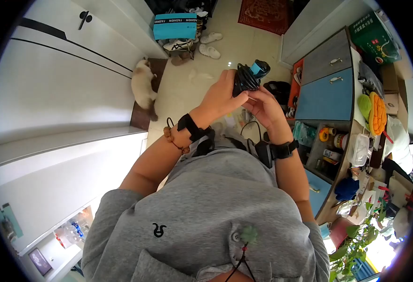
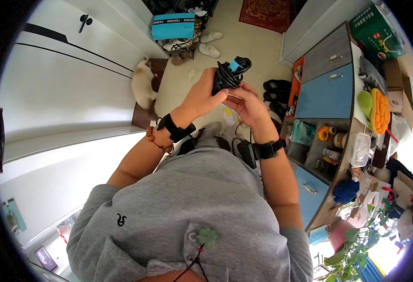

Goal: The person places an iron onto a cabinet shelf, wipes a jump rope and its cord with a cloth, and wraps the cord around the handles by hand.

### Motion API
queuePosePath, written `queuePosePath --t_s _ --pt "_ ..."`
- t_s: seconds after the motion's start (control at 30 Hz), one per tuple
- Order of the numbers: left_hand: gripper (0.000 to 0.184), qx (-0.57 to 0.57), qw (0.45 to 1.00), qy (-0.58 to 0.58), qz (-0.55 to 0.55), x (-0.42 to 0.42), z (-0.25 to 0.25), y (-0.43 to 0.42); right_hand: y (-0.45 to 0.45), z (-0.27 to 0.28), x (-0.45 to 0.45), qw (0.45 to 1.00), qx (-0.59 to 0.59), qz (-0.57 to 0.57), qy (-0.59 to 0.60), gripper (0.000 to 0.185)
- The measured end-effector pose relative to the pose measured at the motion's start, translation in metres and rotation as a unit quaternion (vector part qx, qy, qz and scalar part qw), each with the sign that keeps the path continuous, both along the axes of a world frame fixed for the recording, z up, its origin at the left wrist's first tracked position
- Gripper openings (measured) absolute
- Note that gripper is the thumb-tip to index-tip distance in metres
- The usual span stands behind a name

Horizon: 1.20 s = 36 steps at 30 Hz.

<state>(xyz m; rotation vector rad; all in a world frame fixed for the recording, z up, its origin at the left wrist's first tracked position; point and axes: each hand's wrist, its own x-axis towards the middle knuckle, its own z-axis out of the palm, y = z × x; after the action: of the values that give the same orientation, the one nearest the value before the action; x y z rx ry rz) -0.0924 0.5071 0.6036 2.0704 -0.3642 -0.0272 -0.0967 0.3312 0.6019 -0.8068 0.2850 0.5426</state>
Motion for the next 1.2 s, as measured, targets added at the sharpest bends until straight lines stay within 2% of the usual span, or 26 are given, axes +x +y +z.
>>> queuePosePath --t_s 0.07,0.17,0.27,0.37,0.47,0.57,0.67,0.77,0.87,1.0,1.1,1.2 --pt "0.061 -0.041 0.999 -0.006 0.012 0.0 -0.007 -0.003 0.0 -0.003 0.0 0.999 -0.032 -0.01 -0.003 0.024" --pt "0.053 -0.133 0.989 0.055 0.041 0.009 -0.017 -0.002 0.004 -0.005 0.004 0.994 -0.092 0.0 -0.055 0.029" --pt "0.046 -0.256 0.953 0.156 0.047 0.015 -0.006 0.002 0.027 0.013 0.001 0.969 -0.199 -0.014 -0.146 0.032" --pt "0.041 -0.256 0.954 0.148 0.039 0.016 -0.007 0.004 0.024 0.012 0.009 0.983 -0.134 -0.001 -0.122 0.034" --pt "0.039 -0.305 0.923 0.234 0.01 0.012 0.003 0.009 0.016 0.021 0.006 0.964 -0.206 0.017 -0.166 0.026" --pt "0.034 -0.33 0.881 0.338 -0.03 0.006 0.003 0.012 0.004 0.013 0.009 0.847 -0.44 0.027 -0.296 0.017" --pt "0.033 -0.329 0.895 0.3 -0.008 0.004 -0.006 0.006 0.01 0.02 0.003 0.876 -0.42 0.026 -0.235 0.014" --pt "0.035 -0.332 0.904 0.27 0.018 0.003 -0.007 0.0 0.016 0.021 0.0 0.95 -0.269 -0.031 -0.158 0.014" --pt "0.039 -0.329 0.89 0.315 0.012 0.002 -0.001 -0.004 0.019 0.016 -0.003 0.953 -0.255 -0.077 -0.144 0.015" --pt "0.041 -0.344 0.869 0.356 0.005 0.003 -0.004 -0.007 0.03 0.004 -0.009 0.933 -0.273 -0.17 -0.161 0.018" --pt "0.038 -0.351 0.87 0.345 0.001 0.003 0.0 -0.007 0.026 -0.005 -0.006 0.907 -0.331 -0.152 -0.211 0.017" --pt "0.035 -0.326 0.894 0.307 0.022 0.001 -0.005 -0.004 0.015 0.0 0.001 0.858 -0.408 -0.047 -0.307 0.017"
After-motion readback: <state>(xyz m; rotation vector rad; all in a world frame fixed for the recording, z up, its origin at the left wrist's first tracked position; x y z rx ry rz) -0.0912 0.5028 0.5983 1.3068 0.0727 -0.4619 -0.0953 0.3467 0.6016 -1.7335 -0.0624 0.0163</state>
